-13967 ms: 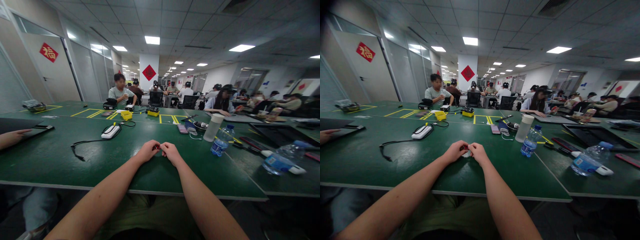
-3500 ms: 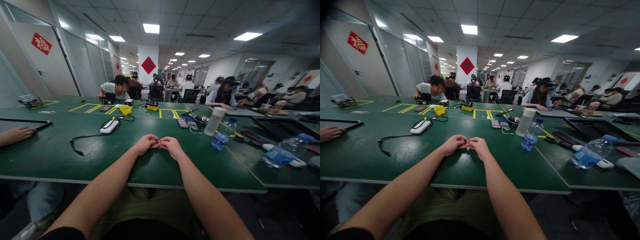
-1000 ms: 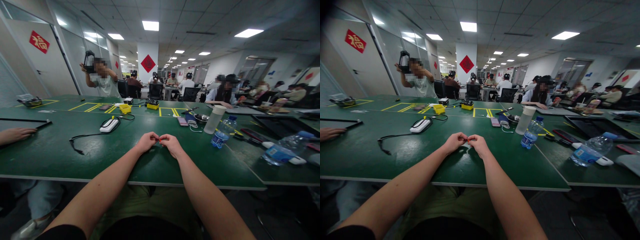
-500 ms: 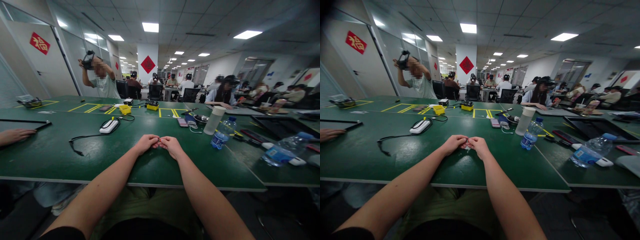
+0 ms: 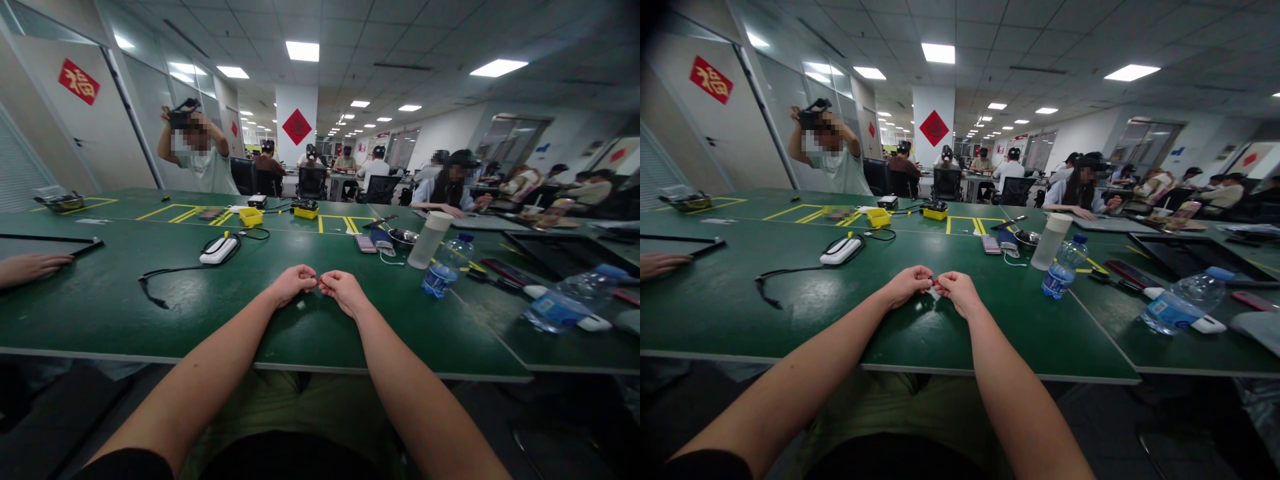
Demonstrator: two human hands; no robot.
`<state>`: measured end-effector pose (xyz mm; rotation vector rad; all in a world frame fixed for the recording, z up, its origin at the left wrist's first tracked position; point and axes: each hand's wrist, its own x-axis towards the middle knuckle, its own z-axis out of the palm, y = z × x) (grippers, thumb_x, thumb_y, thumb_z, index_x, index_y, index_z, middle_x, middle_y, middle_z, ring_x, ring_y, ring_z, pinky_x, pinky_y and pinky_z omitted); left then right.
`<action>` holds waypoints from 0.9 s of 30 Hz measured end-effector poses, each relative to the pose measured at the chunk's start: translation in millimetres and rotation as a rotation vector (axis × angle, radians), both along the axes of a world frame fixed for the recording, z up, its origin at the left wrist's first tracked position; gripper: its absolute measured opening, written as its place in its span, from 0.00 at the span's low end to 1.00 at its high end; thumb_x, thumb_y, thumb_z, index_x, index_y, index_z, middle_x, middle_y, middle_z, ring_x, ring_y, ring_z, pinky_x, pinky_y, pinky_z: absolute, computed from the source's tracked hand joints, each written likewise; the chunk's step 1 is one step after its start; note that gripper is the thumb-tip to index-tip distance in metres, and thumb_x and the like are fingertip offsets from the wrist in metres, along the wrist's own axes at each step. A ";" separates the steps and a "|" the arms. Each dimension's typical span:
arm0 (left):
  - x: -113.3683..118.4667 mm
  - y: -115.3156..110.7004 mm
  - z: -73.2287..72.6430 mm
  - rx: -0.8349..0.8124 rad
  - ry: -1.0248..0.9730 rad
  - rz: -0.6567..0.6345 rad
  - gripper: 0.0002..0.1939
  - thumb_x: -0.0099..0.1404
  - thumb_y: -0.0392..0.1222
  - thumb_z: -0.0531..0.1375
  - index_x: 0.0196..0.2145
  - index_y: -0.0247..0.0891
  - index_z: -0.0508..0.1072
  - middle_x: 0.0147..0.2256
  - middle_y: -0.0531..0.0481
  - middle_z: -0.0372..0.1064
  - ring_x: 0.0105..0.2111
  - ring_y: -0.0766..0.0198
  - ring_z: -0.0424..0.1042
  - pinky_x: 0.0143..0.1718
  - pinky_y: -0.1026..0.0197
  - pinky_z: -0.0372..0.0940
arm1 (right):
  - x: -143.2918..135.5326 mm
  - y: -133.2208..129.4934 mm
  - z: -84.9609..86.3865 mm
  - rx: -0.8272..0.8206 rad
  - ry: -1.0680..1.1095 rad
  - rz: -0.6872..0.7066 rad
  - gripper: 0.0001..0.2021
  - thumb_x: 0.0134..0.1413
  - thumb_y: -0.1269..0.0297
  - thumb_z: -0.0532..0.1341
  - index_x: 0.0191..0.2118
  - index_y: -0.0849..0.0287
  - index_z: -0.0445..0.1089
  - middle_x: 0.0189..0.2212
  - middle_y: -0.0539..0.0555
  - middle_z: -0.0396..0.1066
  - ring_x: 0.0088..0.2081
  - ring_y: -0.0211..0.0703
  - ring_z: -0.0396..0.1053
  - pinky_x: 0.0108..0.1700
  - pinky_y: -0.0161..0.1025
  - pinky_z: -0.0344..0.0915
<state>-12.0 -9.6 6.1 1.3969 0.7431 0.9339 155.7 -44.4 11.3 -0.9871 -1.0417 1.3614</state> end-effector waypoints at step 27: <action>-1.4 -0.3 0.6 -0.110 -0.139 -0.060 0.11 0.53 0.31 0.64 0.35 0.33 0.69 0.31 0.48 0.70 0.30 0.69 0.72 0.32 0.67 0.66 | -0.2 2.1 -1.5 0.144 -0.081 -0.060 0.12 0.36 0.65 0.68 0.29 0.61 0.68 0.24 0.52 0.72 0.27 0.38 0.70 0.32 0.36 0.66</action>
